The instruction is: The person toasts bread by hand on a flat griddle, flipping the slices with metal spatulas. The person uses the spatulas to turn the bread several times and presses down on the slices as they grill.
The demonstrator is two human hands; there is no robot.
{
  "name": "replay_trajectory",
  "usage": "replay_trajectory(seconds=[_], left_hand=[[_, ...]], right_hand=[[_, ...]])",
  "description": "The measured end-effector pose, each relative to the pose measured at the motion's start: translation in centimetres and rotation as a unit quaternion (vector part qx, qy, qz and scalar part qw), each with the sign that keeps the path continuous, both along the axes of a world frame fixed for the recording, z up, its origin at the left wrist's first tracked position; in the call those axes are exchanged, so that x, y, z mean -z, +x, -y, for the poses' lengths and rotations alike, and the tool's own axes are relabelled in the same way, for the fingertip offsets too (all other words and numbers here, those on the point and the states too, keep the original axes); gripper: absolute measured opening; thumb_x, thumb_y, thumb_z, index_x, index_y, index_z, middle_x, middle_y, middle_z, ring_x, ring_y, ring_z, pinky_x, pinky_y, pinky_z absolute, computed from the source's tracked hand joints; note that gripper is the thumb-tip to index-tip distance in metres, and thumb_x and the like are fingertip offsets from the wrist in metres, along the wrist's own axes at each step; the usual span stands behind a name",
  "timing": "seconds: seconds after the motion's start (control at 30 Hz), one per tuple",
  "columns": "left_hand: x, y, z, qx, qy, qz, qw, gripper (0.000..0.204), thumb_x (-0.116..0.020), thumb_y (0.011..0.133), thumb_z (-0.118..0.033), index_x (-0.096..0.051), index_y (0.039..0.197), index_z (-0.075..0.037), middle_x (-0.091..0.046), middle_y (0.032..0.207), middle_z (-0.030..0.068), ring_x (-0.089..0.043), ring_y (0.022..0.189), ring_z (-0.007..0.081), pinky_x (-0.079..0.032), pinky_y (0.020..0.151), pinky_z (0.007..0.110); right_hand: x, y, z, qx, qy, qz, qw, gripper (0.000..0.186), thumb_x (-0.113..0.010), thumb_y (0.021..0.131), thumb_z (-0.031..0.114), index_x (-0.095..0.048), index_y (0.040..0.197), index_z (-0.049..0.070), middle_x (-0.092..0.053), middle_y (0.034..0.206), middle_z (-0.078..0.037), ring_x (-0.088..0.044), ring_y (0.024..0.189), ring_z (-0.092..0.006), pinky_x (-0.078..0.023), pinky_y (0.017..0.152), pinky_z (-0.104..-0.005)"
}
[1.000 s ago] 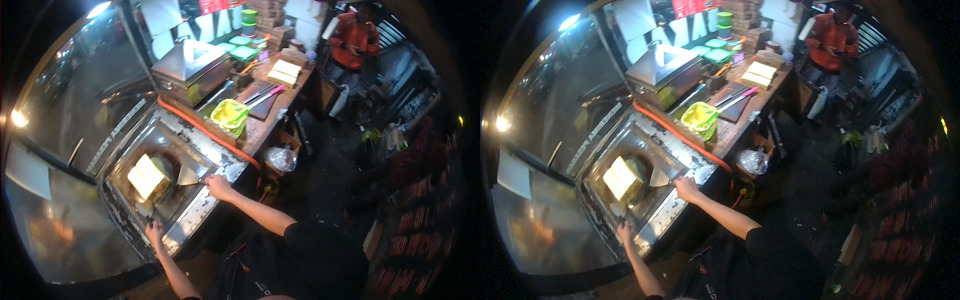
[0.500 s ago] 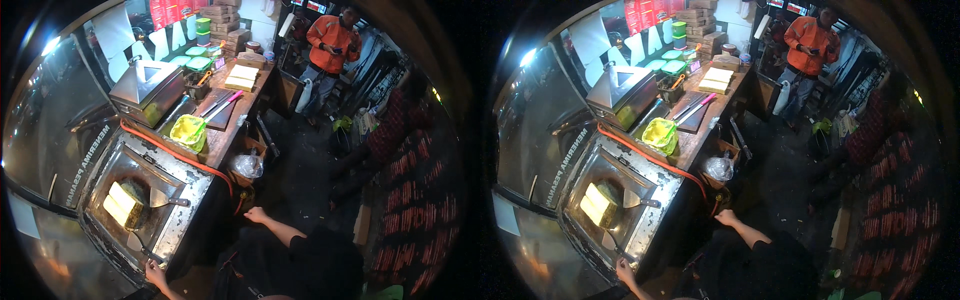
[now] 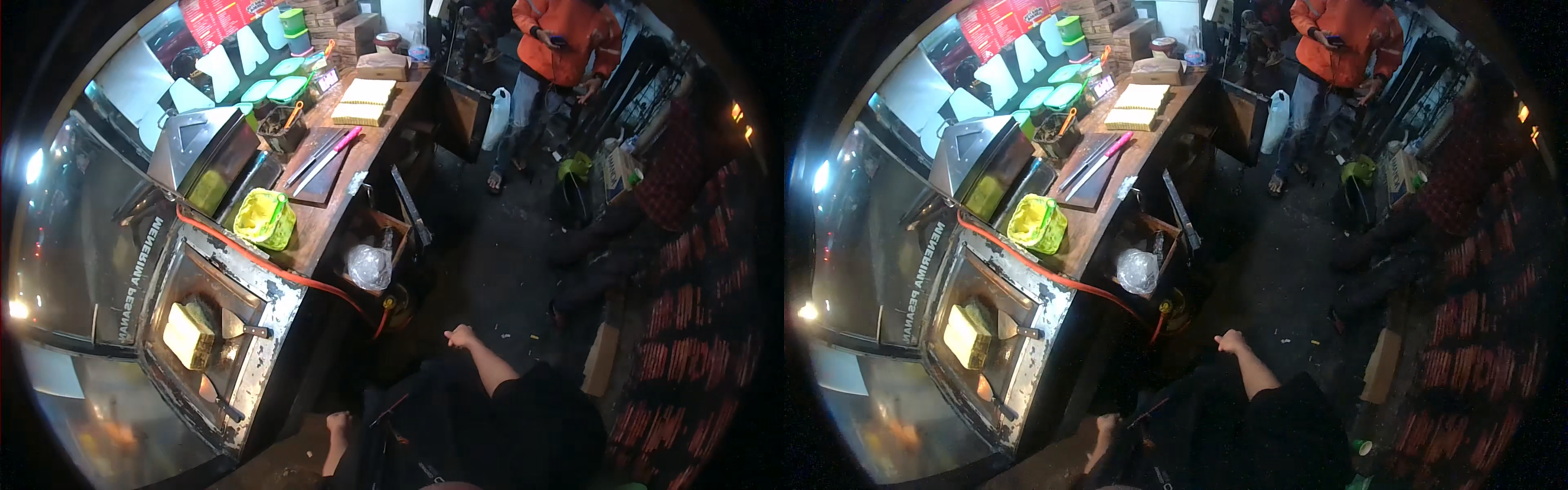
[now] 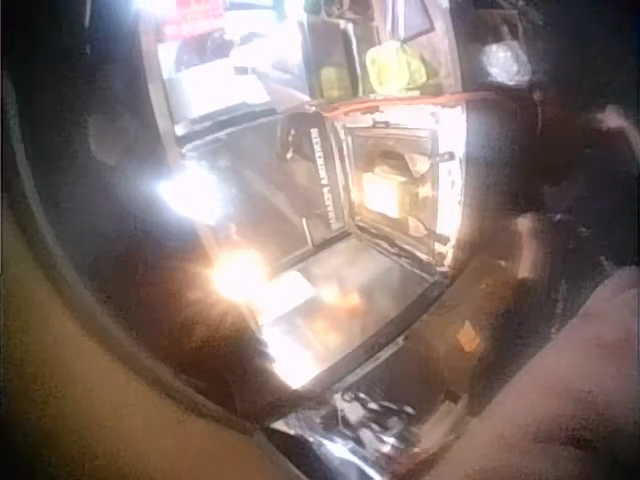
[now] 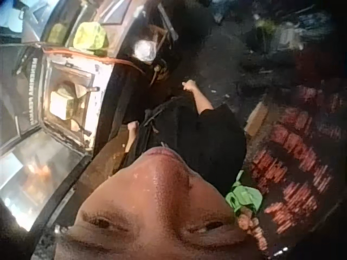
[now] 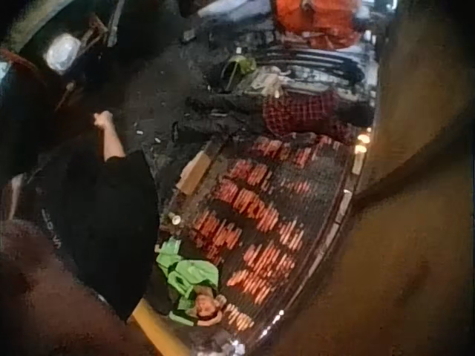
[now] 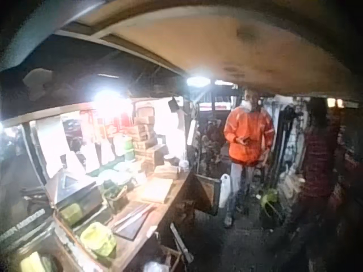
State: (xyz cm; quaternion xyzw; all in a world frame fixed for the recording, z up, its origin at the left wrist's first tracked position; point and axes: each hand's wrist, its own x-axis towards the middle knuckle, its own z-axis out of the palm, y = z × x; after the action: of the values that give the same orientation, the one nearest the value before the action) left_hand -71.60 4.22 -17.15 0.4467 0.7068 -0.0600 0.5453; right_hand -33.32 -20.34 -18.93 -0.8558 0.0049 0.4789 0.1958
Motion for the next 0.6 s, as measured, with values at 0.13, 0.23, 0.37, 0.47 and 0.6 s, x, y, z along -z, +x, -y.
replay_trajectory(seconds=[0.13,0.23,0.37,0.47,0.6], left_hand=[[0.1,2.2,4.1,0.040,0.113,0.120,0.986,0.013,-0.066,0.074,-0.006,-0.064,0.083,0.003,-0.063,0.068,0.0082,-0.058,0.055,0.0133,-0.048,0.051,0.026],[-0.6,2.0,5.8,0.132,0.125,0.011,0.983,0.018,-0.067,0.072,-0.009,-0.065,0.087,0.001,-0.065,0.072,0.0090,-0.060,0.058,0.0124,-0.049,0.056,0.027],[-1.6,1.0,6.7,0.148,0.105,-0.057,0.982,0.021,-0.070,0.071,-0.012,-0.065,0.088,0.000,-0.066,0.074,0.0091,-0.061,0.062,0.0131,-0.050,0.059,0.028],[-0.5,-0.3,6.2,0.170,0.065,-0.044,0.982,0.027,-0.073,0.070,-0.017,-0.065,0.090,-0.001,-0.066,0.079,0.0098,-0.063,0.067,0.0145,-0.051,0.063,0.028],[-1.5,3.7,7.1,0.191,0.034,-0.038,0.980,0.039,-0.077,0.066,-0.025,-0.065,0.094,-0.001,-0.066,0.083,0.0109,-0.063,0.071,0.0150,-0.051,0.066,0.028]], right_hand=[[0.5,2.5,1.8,-0.007,0.021,0.031,0.999,0.040,-0.055,0.085,0.038,-0.067,0.081,0.001,-0.064,0.097,-0.014,-0.053,0.105,-0.0329,-0.043,0.088,-0.0416],[4.7,2.4,3.7,-0.009,-0.019,0.093,0.995,0.048,-0.052,0.083,0.047,-0.067,0.064,0.006,-0.066,0.072,-0.012,-0.062,0.085,-0.0289,-0.046,0.083,-0.0384],[5.5,1.1,2.8,-0.039,-0.005,0.108,0.993,0.050,-0.052,0.084,0.045,-0.066,0.065,0.002,-0.066,0.070,-0.013,-0.062,0.082,-0.0285,-0.046,0.081,-0.0399],[7.2,-1.0,3.2,0.002,0.012,0.064,0.998,0.049,-0.051,0.086,0.043,-0.066,0.066,0.001,-0.065,0.073,-0.014,-0.062,0.084,-0.0298,-0.046,0.081,-0.0408],[9.6,-2.6,5.5,-0.142,0.024,0.058,0.988,0.034,-0.053,0.084,0.033,-0.069,0.075,0.003,-0.065,0.085,-0.016,-0.060,0.093,-0.0322,-0.047,0.081,-0.0416]])
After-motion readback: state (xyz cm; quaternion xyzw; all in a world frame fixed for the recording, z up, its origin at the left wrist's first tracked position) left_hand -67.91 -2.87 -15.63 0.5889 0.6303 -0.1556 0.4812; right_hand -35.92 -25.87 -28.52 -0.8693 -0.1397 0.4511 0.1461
